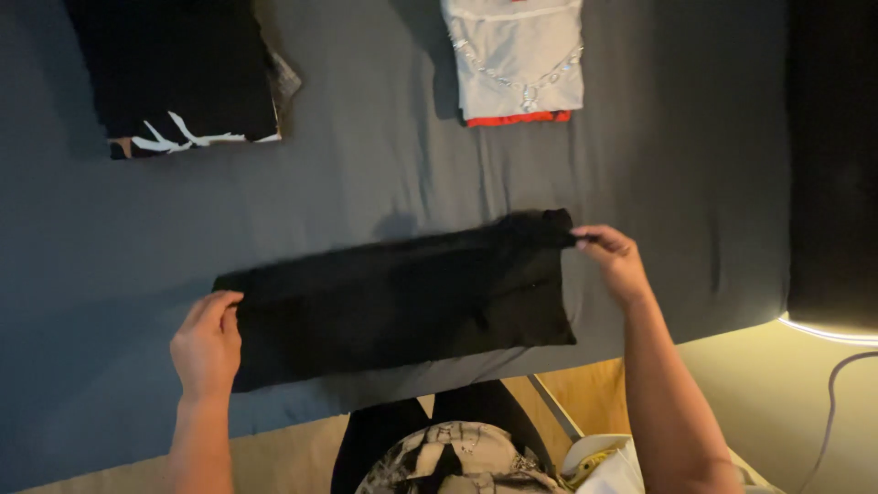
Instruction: The person folds a black t-shirt, a pair of blue shorts, and a pink top on a bed. They pick up each item from a pile on a nearby chair, smooth it out on the bed, and fold it into a neat stack.
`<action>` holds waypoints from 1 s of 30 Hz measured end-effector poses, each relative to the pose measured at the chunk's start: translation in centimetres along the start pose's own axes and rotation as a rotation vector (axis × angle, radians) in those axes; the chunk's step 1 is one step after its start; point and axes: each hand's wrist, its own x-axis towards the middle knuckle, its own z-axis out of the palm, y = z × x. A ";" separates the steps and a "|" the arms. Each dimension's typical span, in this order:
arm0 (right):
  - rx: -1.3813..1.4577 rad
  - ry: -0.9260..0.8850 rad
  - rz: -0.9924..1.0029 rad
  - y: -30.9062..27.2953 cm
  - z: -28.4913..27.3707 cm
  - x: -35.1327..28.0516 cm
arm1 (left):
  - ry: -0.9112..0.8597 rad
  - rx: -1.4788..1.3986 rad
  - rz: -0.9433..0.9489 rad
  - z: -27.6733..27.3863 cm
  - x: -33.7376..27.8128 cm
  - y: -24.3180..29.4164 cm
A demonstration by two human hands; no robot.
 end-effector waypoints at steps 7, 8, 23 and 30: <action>0.048 -0.012 0.029 -1.5 0.2 -6.9 | 0.010 0.084 0.017 0.8 -4.4 -2.2; 0.038 -0.006 0.052 -1.1 0.2 -7.4 | 0.004 0.054 0.010 0.7 -4.8 -2.1; -0.288 -0.070 0.279 6.4 -1.0 -10.4 | -0.061 0.287 -0.096 4.3 -9.1 0.2; -0.588 -0.246 0.198 9.2 -3.0 -8.9 | -0.232 0.035 0.508 10.1 -8.0 17.6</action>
